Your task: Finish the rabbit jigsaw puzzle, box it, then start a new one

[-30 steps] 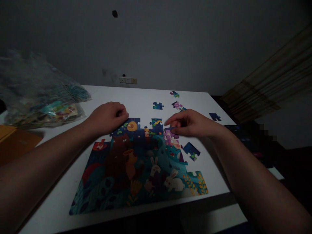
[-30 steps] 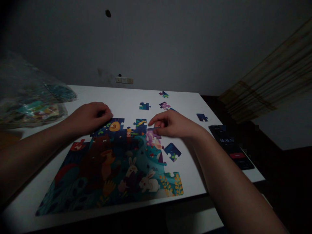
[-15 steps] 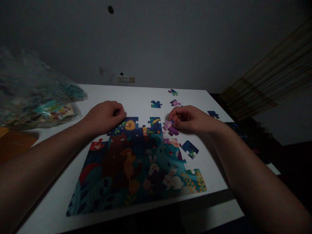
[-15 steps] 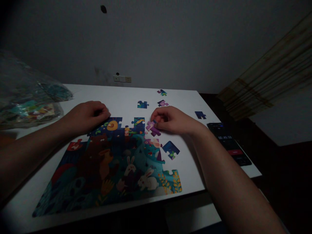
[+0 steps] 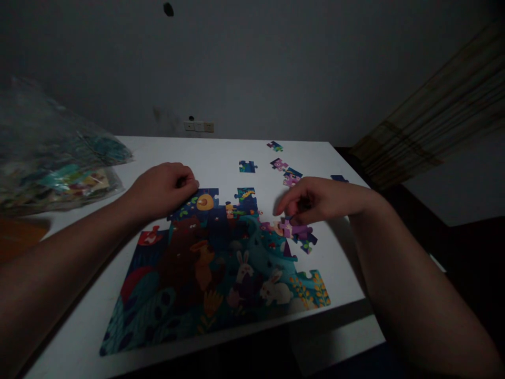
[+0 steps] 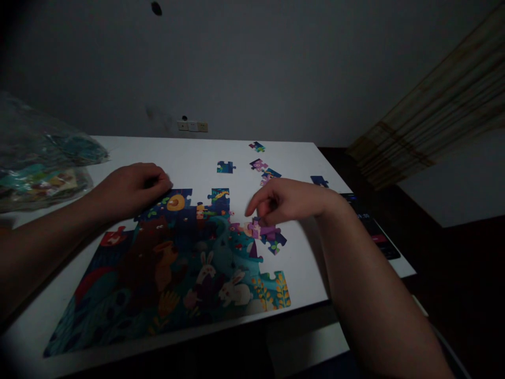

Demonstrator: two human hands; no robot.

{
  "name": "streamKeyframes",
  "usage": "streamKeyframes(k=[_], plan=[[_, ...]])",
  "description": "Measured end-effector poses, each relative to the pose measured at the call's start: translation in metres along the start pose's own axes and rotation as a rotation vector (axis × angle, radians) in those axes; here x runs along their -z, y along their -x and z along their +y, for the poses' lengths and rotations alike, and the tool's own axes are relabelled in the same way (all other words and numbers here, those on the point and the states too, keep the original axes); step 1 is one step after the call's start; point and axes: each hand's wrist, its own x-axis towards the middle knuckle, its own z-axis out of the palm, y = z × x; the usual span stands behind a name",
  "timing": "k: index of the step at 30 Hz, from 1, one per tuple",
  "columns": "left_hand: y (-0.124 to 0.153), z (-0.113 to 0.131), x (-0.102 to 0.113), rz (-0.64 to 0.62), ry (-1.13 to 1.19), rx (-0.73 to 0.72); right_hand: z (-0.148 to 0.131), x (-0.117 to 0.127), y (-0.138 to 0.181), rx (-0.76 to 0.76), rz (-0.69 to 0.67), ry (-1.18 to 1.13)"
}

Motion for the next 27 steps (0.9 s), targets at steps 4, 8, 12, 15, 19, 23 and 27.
streamKeyframes(k=[4, 8, 12, 15, 19, 23, 27], plan=[[0.001, 0.003, 0.001, 0.009, -0.01, -0.036, 0.001, 0.001, 0.004, -0.046, -0.021, 0.048], [0.001, 0.01, -0.001, 0.009, -0.09, -0.12, 0.003, 0.007, 0.017, -0.153, -0.033, 0.062], [-0.001, 0.01, -0.003, -0.004, -0.122, -0.132, 0.005, 0.011, 0.024, -0.155, -0.002, 0.04], [-0.001, 0.005, -0.002, 0.002, -0.132, -0.092, 0.003, 0.008, 0.019, -0.125, 0.024, -0.015], [-0.001, 0.0, 0.0, -0.008, -0.17, -0.051, -0.001, -0.001, 0.011, -0.141, 0.03, -0.087], [-0.001, -0.001, 0.001, -0.005, -0.17, -0.026, -0.002, -0.006, 0.006, -0.136, 0.045, -0.099], [-0.001, -0.001, 0.002, -0.01, -0.171, -0.014, 0.0, -0.006, 0.006, -0.164, 0.044, 0.015]])
